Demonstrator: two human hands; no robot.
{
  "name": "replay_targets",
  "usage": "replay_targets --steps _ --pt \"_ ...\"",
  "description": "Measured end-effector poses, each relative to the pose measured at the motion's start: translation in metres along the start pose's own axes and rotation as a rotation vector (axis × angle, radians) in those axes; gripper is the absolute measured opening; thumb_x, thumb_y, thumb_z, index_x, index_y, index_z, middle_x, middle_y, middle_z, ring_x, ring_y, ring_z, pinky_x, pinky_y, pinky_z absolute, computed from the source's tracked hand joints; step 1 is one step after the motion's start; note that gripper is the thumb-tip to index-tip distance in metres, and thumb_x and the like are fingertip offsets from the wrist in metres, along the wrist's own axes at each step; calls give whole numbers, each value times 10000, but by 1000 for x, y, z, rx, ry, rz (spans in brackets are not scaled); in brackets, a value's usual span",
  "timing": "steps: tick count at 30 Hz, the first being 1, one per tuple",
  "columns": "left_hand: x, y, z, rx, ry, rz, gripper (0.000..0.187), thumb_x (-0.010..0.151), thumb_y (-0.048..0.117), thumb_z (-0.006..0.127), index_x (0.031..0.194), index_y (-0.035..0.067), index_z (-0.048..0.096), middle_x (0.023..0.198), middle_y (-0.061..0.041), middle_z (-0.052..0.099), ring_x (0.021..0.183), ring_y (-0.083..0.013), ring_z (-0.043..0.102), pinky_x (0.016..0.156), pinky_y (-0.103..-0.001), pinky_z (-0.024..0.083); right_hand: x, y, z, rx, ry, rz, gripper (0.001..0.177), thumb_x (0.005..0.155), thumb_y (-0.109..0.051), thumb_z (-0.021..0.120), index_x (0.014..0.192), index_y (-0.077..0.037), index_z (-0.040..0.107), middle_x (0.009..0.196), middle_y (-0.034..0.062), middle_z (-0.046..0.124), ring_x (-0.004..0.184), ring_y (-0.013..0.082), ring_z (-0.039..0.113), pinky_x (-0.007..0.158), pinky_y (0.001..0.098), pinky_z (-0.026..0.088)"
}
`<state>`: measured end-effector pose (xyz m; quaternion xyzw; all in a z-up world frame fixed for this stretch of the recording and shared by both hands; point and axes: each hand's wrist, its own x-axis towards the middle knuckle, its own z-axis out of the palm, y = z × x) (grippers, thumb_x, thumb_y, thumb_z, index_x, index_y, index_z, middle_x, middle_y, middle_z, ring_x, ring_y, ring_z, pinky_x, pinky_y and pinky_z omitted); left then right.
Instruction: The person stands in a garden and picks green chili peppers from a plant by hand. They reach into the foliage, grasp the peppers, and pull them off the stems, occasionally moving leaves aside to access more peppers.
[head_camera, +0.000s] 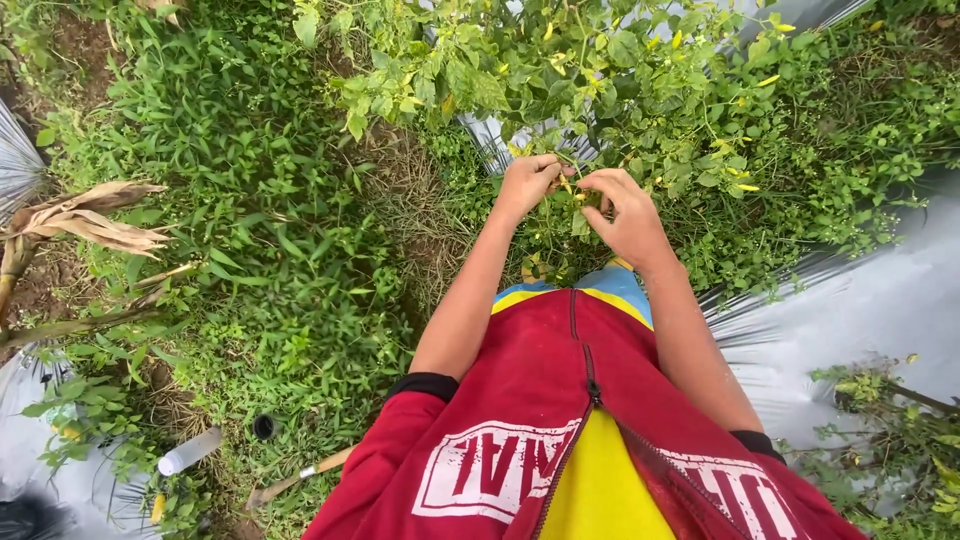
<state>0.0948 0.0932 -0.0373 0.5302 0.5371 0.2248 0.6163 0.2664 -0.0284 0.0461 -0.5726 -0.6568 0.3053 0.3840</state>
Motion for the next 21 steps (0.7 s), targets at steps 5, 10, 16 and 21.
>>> replay_targets --steps 5,10,16,21 --pt "-8 1 -4 2 -34 -3 287 952 192 664 1148 13 773 915 -179 779 747 -182 765 705 -308 670 -5 23 7 16 28 85 206 983 55 724 1162 -42 754 1095 126 696 752 236 669 608 374 557" --pt "-1 -21 0 -60 -80 -8 334 1030 134 514 1217 -29 738 915 -182 734 749 -192 748 692 -334 678 -12 30 3 122 96 151 142 986 58 741 1105 -19 744 1122 139 675 895 296 721 662 367 605" --pt "-19 -13 3 -8 -92 2 400 1037 67 367 1090 54 763 753 -147 684 676 -171 697 601 -309 622 -36 56 8 158 108 339 102 1007 34 732 1108 32 742 1028 176 663 912 336 738 671 413 658" --pt "-14 -66 19 9 -149 -61 371 1063 121 385 1140 62 744 918 -159 677 752 -157 648 675 -305 614 -48 58 21 176 -79 633 275 967 -10 727 1217 89 672 1025 294 674 855 297 741 657 394 681"
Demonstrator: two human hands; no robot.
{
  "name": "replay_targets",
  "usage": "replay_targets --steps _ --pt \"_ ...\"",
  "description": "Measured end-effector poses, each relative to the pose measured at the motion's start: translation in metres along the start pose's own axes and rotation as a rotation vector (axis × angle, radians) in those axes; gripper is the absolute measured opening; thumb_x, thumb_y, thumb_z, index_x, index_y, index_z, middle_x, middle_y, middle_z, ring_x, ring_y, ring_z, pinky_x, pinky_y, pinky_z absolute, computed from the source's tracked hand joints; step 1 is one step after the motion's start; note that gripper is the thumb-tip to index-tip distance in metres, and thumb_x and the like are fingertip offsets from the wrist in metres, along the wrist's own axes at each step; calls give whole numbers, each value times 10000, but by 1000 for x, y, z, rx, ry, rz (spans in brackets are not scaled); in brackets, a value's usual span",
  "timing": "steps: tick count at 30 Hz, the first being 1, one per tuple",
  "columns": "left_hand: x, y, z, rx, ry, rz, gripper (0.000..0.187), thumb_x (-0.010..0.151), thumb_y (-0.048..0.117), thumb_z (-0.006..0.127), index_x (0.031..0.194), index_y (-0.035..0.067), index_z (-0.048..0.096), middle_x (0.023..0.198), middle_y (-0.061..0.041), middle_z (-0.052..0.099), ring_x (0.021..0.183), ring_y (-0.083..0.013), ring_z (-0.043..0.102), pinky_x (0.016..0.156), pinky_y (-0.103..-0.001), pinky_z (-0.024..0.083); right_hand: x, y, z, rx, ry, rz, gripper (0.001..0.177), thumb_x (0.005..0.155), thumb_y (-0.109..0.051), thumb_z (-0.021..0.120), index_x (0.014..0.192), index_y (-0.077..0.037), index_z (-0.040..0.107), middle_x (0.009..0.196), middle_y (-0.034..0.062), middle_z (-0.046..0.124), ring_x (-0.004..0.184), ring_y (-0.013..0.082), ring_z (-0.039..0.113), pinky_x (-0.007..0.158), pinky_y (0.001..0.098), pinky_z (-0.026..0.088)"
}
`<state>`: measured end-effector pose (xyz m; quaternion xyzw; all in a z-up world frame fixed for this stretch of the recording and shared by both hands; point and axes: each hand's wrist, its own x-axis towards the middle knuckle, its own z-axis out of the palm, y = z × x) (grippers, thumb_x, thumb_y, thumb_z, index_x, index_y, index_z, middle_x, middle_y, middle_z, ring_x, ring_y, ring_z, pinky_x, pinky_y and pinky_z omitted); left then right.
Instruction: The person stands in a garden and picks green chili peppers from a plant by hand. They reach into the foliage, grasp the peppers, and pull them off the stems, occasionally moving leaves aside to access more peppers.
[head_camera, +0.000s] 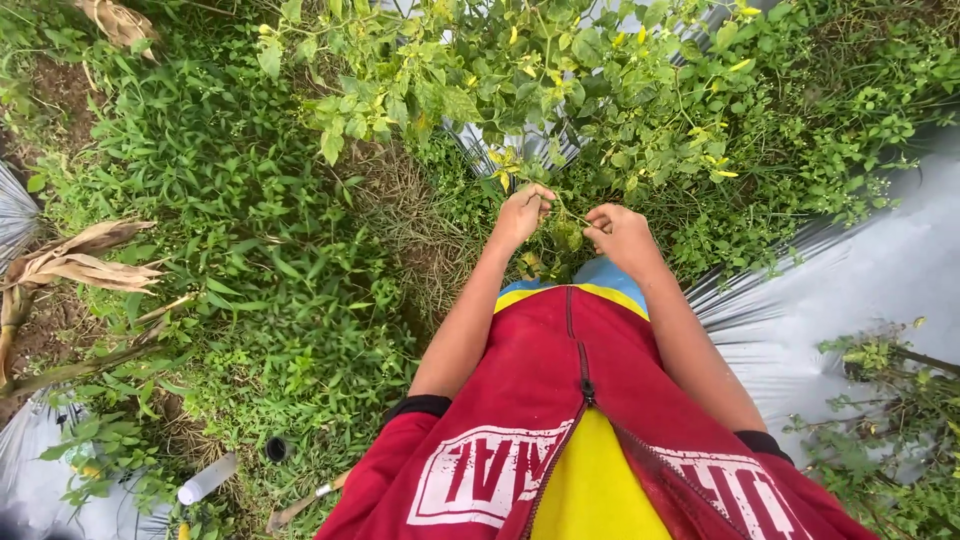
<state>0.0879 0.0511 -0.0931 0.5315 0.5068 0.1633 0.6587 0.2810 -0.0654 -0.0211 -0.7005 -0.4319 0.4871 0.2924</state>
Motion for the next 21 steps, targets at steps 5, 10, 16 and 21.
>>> replay_targets --steps 5,10,16,21 --pt "-19 9 3 152 14 -22 286 1052 319 542 1089 130 754 939 -125 701 859 -214 682 771 -415 585 7 6 12 -295 -140 54 285 1000 -159 610 1237 -21 686 1112 232 722 1042 371 723 836 528 620" --pt "-37 31 4 148 -29 3 314 1064 314 562 1014 64 746 844 -125 657 822 -205 642 742 -407 542 16 1 23 -334 -212 47 262 1022 -182 463 1160 -66 654 1060 251 705 1032 461 697 867 598 578" --pt "-45 38 -2 84 62 3 297 1034 308 613 964 60 762 908 -128 761 931 -218 721 826 -397 536 34 17 23 -14 -143 73 256 1039 -88 419 1080 -109 670 963 230 676 864 293 711 732 431 672" --pt "-66 68 -11 -142 166 73 279 1067 241 594 1056 10 750 632 -85 626 712 -139 645 708 -312 607 64 -7 13 485 -128 405 439 1133 -137 313 1563 -76 382 1571 339 396 1384 442 547 1161 563 502"
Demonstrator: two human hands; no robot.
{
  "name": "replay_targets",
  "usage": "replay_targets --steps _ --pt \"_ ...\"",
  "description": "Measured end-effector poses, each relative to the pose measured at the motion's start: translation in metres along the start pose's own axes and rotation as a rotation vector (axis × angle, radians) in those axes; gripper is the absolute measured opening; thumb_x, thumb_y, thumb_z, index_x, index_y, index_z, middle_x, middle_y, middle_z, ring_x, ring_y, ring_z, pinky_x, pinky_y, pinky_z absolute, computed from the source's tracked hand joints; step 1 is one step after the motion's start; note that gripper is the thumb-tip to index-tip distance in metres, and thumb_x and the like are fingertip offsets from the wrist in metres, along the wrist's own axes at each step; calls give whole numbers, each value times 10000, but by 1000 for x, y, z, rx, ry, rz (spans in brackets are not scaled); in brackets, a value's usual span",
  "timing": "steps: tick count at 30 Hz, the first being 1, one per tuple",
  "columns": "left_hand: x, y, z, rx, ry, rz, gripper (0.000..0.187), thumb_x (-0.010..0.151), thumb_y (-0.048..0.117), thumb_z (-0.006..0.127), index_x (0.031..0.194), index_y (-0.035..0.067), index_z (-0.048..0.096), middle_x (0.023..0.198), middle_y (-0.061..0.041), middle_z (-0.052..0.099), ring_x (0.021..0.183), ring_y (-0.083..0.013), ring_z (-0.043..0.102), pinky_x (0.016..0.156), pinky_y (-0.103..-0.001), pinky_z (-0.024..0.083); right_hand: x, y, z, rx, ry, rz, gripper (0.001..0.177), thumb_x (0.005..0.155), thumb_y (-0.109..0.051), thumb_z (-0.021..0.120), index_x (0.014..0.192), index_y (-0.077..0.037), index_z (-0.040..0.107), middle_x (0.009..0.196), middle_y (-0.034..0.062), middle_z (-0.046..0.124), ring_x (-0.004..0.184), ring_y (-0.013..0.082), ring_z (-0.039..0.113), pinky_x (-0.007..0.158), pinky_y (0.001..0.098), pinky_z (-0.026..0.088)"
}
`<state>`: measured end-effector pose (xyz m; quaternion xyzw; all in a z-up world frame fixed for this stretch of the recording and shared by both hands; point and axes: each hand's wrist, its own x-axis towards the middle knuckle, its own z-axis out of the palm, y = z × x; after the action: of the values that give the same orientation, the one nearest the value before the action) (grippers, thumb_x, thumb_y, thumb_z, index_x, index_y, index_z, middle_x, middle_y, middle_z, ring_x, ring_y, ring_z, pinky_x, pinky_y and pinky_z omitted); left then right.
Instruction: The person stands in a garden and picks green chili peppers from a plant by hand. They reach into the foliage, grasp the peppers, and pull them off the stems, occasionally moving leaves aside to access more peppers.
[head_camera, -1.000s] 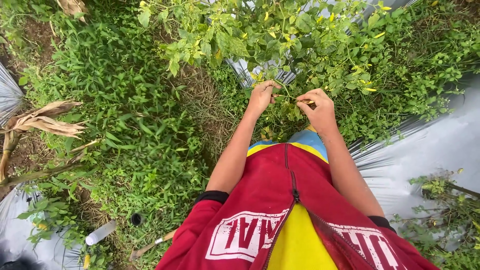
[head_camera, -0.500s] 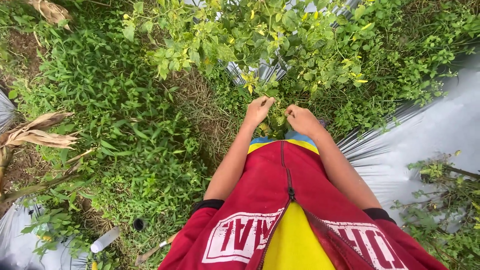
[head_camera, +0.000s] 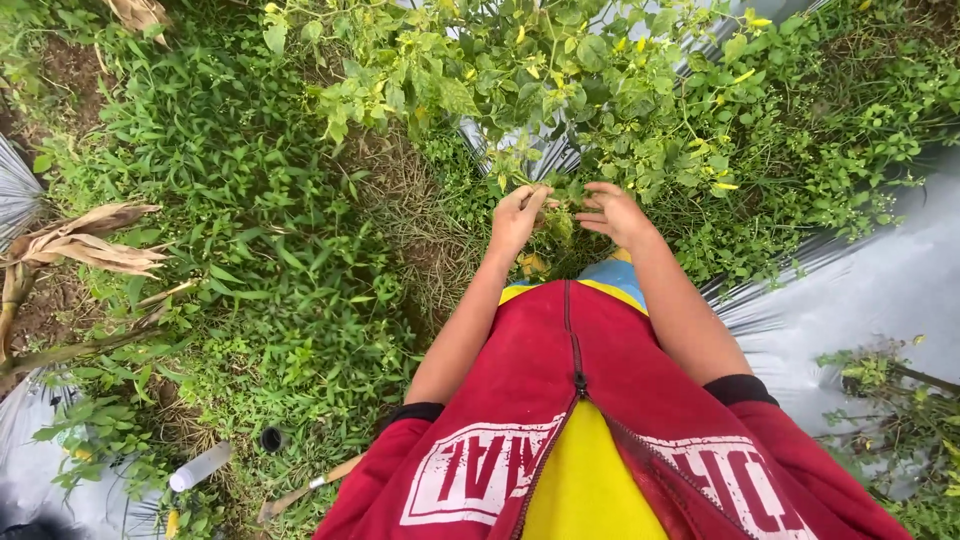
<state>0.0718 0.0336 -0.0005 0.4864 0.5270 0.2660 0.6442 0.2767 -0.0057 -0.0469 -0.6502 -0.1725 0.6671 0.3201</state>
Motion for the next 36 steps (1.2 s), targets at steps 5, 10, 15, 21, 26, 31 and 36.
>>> replay_targets --steps 5,10,15,21,26,31,36 --pt "-20 47 -15 -103 64 38 270 1062 224 587 1012 -6 719 671 -94 617 733 -119 604 672 -288 636 77 24 -28 382 58 -82 605 1187 -219 280 1657 -23 -47 1675 349 176 1503 499 393 1246 617 435" --pt "-10 24 -38 -57 46 41 290 1085 220 553 1115 -7 729 669 -127 656 709 -129 649 649 -302 690 112 26 -37 425 67 -107 566 1185 -181 238 1655 18 -6 1692 313 141 1524 446 406 1285 592 432" --pt "-36 68 -51 71 -48 63 361 1131 236 446 1274 64 729 1120 -210 788 1281 -396 632 1143 -543 443 146 56 -52 388 185 22 628 1164 -351 387 1644 -42 124 1579 258 399 1362 400 599 1148 568 579" --pt "-18 37 -65 -73 -204 -54 429 1149 242 367 1413 22 623 1145 -204 787 1121 -300 707 1144 -471 427 163 51 -63 627 176 -29 445 1154 -272 341 1522 -25 383 1431 184 625 1351 352 631 1158 540 562" --pt "-38 66 -58 -198 -265 -85 429 1119 133 376 1497 24 546 1076 -163 727 690 -106 420 796 -324 525 177 46 -80 587 201 17 285 1127 -302 344 1247 -108 515 1204 84 717 1194 276 721 1076 490 613" --pt "-41 70 -59 -195 -288 -99 454 1072 36 384 1498 49 540 1057 -80 699 646 -33 450 669 -204 470 194 53 -86 415 275 49 218 1078 -319 358 1034 -183 522 817 -64 572 763 135 645 778 340 663" --pt "-31 55 -53 -185 -280 41 474 1064 1 298 1404 42 625 1126 -258 755 880 -268 769 723 -403 656 180 59 -91 207 311 -10 259 998 -203 418 1041 -162 670 683 -63 433 558 105 523 506 303 589"
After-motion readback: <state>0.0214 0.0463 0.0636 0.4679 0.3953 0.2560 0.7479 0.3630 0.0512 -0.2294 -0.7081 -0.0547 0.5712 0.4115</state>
